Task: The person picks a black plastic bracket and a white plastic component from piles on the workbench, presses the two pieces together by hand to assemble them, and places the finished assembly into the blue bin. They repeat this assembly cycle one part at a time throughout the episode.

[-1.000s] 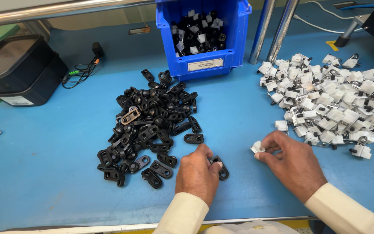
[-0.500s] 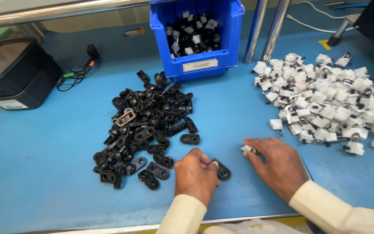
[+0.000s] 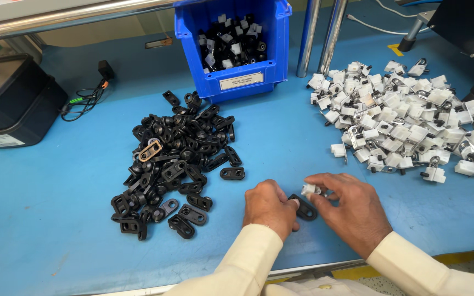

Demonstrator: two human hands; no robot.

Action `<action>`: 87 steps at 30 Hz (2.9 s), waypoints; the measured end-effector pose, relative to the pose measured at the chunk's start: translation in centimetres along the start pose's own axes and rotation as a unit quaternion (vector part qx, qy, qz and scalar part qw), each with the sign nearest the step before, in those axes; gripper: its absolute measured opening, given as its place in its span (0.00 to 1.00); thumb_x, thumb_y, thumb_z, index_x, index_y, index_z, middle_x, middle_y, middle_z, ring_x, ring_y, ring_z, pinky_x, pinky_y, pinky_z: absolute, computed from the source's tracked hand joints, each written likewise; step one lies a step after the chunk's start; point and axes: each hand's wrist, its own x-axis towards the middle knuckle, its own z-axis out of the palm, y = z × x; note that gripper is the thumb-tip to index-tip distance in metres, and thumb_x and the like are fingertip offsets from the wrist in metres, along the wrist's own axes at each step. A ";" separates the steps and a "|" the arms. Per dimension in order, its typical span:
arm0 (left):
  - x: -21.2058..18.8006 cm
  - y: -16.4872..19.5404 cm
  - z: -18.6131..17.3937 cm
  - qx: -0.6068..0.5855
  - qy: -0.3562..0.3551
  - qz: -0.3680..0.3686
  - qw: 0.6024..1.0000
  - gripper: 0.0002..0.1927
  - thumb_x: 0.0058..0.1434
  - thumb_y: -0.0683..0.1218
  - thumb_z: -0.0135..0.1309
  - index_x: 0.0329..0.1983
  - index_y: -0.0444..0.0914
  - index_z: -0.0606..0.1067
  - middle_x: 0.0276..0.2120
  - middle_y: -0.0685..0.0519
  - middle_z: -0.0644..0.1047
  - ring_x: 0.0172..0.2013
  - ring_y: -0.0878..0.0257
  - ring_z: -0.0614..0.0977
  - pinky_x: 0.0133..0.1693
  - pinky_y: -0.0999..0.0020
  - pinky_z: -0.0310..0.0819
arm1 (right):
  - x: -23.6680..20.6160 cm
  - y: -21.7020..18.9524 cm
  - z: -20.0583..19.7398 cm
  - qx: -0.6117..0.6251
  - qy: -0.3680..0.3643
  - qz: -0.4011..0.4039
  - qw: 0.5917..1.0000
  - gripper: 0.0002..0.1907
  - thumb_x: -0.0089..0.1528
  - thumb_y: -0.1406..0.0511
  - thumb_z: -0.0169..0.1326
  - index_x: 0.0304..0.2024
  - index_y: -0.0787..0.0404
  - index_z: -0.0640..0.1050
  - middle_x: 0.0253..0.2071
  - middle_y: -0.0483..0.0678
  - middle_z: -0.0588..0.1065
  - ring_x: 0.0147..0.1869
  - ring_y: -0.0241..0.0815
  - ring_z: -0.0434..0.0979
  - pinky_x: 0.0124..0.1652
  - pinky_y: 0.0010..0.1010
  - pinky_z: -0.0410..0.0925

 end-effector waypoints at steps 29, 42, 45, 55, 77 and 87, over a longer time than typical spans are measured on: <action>0.7 0.9 0.4 0.023 -0.048 -0.041 0.998 0.06 0.64 0.41 0.53 0.38 0.34 0.78 0.26 0.45 0.84 0.21 0.58 0.86 0.23 0.68 0.79 | -1.0 0.7 0.8 0.020 0.073 -0.179 0.981 0.15 0.51 0.67 0.66 0.41 0.58 0.83 0.34 0.47 0.82 0.37 0.44 0.82 0.35 0.33 0.74; 1.1 0.5 0.2 0.058 -0.058 -0.044 0.996 0.09 0.67 0.44 0.50 0.37 0.37 0.79 0.28 0.49 0.84 0.26 0.59 0.86 0.31 0.65 0.81 | 0.2 1.4 -0.5 0.053 -0.073 -0.099 0.991 0.17 0.51 0.66 0.66 0.44 0.52 0.85 0.35 0.45 0.83 0.36 0.41 0.84 0.31 0.32 0.77; 0.7 0.5 0.9 0.188 0.075 0.065 0.977 0.06 0.60 0.47 0.58 0.33 0.41 0.83 0.32 0.45 0.82 0.35 0.48 0.83 0.40 0.54 0.79 | 0.7 1.6 -0.6 0.030 -0.061 -0.170 0.983 0.15 0.51 0.66 0.66 0.42 0.56 0.85 0.35 0.46 0.83 0.37 0.44 0.83 0.36 0.35 0.76; -0.3 -0.1 1.7 0.148 0.074 0.073 0.984 0.09 0.62 0.46 0.61 0.37 0.35 0.77 0.30 0.43 0.81 0.31 0.48 0.85 0.32 0.54 0.79 | 2.7 0.2 -1.1 0.059 -0.167 0.103 0.979 0.25 0.51 0.63 0.70 0.52 0.48 0.84 0.32 0.48 0.85 0.31 0.39 0.82 0.36 0.30 0.75; 0.0 0.0 2.4 -0.092 0.002 -0.032 0.995 0.13 0.61 0.46 0.62 0.28 0.32 0.75 0.21 0.48 0.80 0.19 0.60 0.85 0.17 0.71 0.76 | 5.2 3.9 0.3 0.226 -0.241 0.137 0.934 0.14 0.60 0.64 0.63 0.48 0.58 0.86 0.28 0.43 0.81 0.28 0.30 0.72 0.29 0.24 0.68; -0.7 0.7 2.8 -0.008 0.080 0.008 0.997 0.11 0.66 0.45 0.53 0.32 0.34 0.79 0.22 0.49 0.81 0.18 0.59 0.85 0.24 0.68 0.80 | 4.3 3.5 0.1 0.101 -0.172 -0.044 0.979 0.17 0.56 0.66 0.61 0.48 0.60 0.84 0.31 0.43 0.81 0.28 0.32 0.79 0.33 0.28 0.73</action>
